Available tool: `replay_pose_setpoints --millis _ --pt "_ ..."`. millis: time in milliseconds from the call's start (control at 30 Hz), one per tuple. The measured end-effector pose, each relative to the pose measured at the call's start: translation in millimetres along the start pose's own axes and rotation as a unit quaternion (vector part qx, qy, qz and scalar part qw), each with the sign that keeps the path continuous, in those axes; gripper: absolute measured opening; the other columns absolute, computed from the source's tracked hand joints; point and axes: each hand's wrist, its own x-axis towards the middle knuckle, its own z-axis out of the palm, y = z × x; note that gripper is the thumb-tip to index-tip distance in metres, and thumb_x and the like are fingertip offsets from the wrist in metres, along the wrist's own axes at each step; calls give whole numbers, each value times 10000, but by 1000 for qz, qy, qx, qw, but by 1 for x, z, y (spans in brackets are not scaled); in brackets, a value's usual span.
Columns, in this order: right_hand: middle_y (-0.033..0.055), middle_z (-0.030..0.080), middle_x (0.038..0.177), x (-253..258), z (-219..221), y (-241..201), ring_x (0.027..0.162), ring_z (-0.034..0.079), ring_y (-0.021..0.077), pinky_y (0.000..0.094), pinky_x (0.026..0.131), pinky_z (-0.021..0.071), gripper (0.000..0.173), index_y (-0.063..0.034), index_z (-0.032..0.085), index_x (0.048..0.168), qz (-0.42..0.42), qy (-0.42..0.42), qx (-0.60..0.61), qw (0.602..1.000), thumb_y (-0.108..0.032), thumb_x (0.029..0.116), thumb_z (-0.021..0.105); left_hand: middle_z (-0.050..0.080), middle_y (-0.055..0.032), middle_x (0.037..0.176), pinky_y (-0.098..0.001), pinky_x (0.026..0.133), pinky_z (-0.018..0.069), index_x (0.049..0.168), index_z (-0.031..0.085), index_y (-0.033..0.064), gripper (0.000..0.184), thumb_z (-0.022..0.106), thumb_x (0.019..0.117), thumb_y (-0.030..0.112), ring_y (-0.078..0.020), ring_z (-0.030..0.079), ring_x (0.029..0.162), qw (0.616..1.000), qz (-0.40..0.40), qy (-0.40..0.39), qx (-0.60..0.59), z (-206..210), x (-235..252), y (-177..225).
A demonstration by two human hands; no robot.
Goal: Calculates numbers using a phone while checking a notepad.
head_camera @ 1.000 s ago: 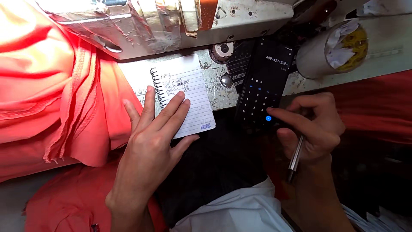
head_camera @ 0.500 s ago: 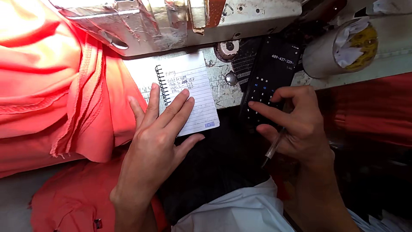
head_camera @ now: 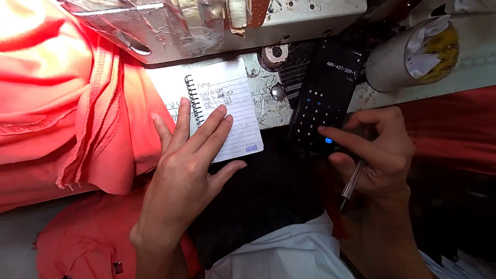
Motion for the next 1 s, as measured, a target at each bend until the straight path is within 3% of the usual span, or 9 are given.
replay_pose_setpoints --millis 167,367,733,1000 --pt "141 573 980 2 5 -4 948 510 216 321 849 398 524 -121 796 1069 -21 -15 8 1000 -549 1042 495 545 -77 1526 -772 1165 131 1412 629 88 670 633 940 562 -424 319 1513 1000 1 4 9 1 -1 -1" --pt "78 532 1000 -1 -1 -7 942 485 109 224 816 383 527 -124 774 1070 -8 28 52 998 -554 1049 469 545 -83 1524 -783 1160 126 1414 624 77 665 647 939 543 -425 323 1511 1000 1 3 0 0 -1 -1" --pt "77 529 986 -5 3 -7 915 480 104 215 793 381 514 -111 771 1056 -1 41 51 998 -540 1046 487 546 -77 1525 -775 1166 118 1411 628 79 676 650 933 556 -418 324 1512 1000 0 5 2 1 -1 0" --pt "64 531 943 -13 0 2 879 500 73 187 769 397 425 -98 756 1027 25 99 15 995 -418 1077 481 542 -67 1529 -767 1169 130 1414 627 90 646 658 938 525 -409 330 1512 1000 -1 3 7 1 -1 0"
